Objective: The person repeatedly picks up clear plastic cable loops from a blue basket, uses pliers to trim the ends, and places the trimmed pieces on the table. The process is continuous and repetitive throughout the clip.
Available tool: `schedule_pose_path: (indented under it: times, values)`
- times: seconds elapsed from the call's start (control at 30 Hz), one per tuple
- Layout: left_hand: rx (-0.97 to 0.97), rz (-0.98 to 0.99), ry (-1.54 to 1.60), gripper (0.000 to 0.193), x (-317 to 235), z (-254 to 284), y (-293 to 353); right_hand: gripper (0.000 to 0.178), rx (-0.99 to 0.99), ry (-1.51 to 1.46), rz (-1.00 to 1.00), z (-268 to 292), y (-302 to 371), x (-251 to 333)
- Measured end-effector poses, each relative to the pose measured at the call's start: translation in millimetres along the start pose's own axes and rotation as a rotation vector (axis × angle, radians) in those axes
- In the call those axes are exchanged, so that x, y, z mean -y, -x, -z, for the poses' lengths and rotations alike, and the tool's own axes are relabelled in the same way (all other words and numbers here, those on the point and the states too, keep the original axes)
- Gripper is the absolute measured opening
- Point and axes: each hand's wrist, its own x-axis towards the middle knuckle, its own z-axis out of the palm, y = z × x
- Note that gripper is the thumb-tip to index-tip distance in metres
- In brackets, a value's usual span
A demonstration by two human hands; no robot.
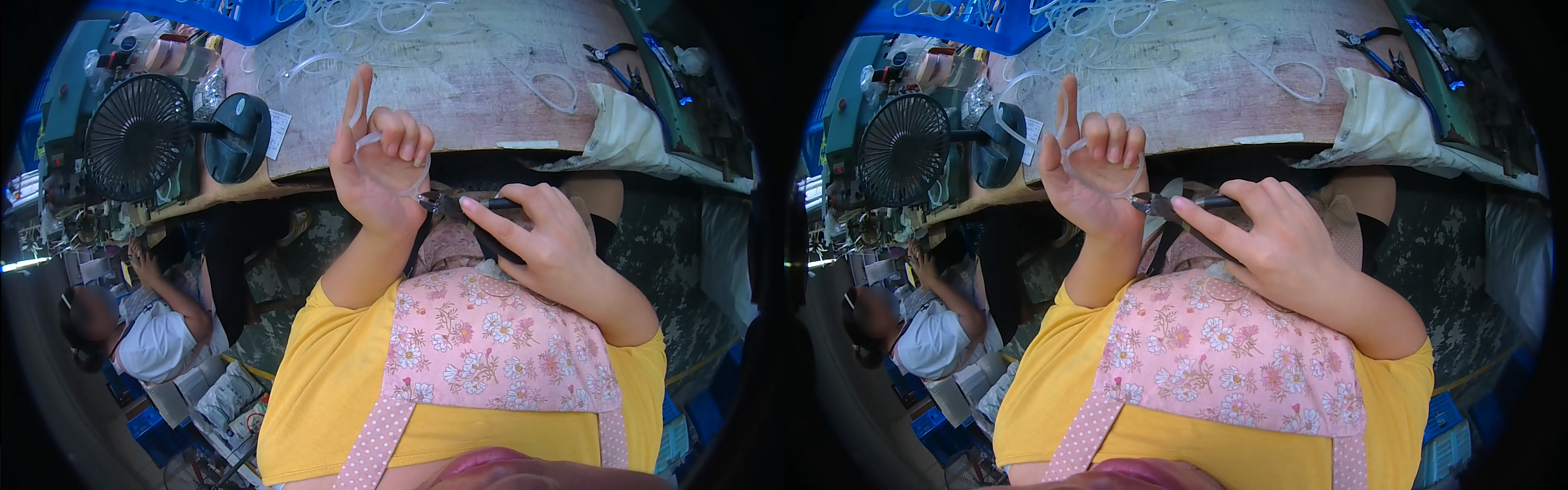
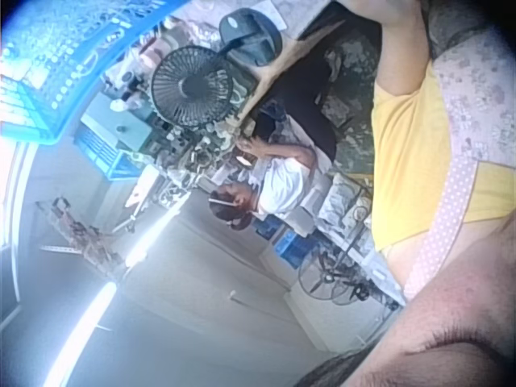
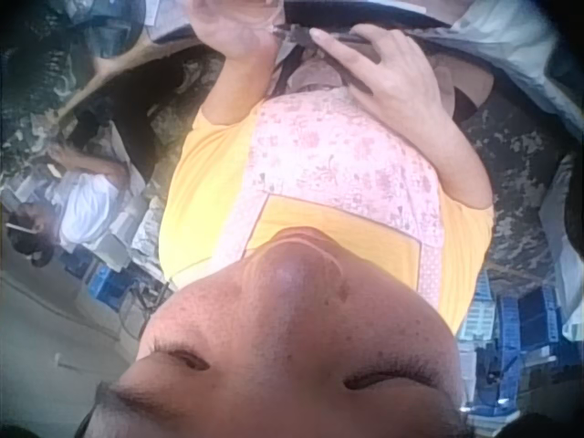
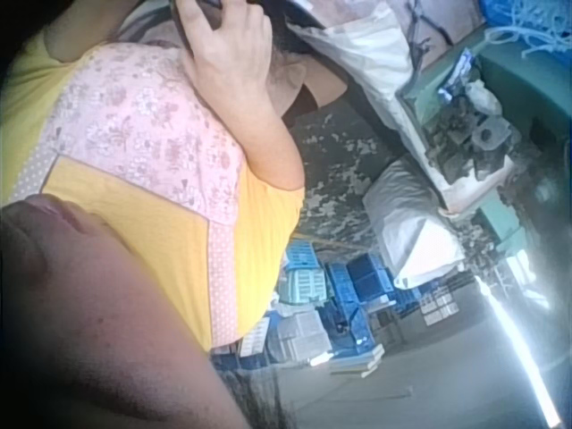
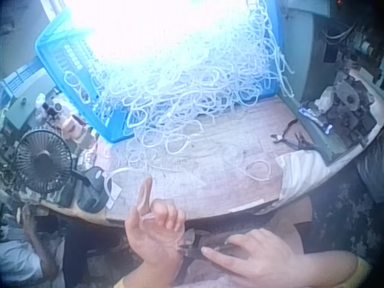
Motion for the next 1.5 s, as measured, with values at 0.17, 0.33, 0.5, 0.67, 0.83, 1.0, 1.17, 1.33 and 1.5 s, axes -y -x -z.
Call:
schedule_pose_path:
  times: [0.17, 0.33, 0.5, 0.67, 0.83, 1.0, 1.17, 1.33, 1.5]
  values:
    - [0.000, 0.206, 0.004, 0.058, -3.4, -1.4, -1.6, 0.069, -0.002, 0.096, 0.069, -2.4, 0.8, -7.7]
    - [0.040, 0.478, 0.029, 0.057, -3.6, -4.3, -7.7, 0.066, 0.041, 0.142, 0.144, 3.7, 3.2, -20.2]
    - [0.043, 0.538, 0.064, 0.060, -1.8, -4.1, -9.7, 0.071, -0.047, -0.304, -0.102, 4.7, 3.7, -17.0]
    - [0.066, 0.559, 0.108, 0.059, 3.0, 3.9, -9.5, 0.069, -0.090, -0.046, 0.101, -1.1, 5.1, -15.0]
    - [0.250, 0.754, -0.665, 0.074, -9.0, 14.9, 5.4, 0.070, -0.064, -0.197, 0.014, 5.6, 12.8, -21.0]
    - [0.514, -0.296, -1.993, 0.041, -29.9, 55.6, -42.8, 0.071, -0.116, -0.236, -0.076, 12.4, 16.9, -21.7]
    - [0.566, -0.747, -2.478, 0.024, -29.1, 94.8, -108.0, 0.070, -0.117, -0.272, -0.031, 0.8, 15.8, -14.6]
    - [0.465, -0.586, -2.248, 0.017, -40.2, 83.1, -77.6, 0.070, -0.113, -0.402, -0.117, 6.5, 24.9, -18.7]
    - [0.231, -0.502, -1.745, 0.017, -29.9, 64.9, -36.7, 0.071, -0.076, -0.534, -0.214, 2.2, 17.9, -22.3]
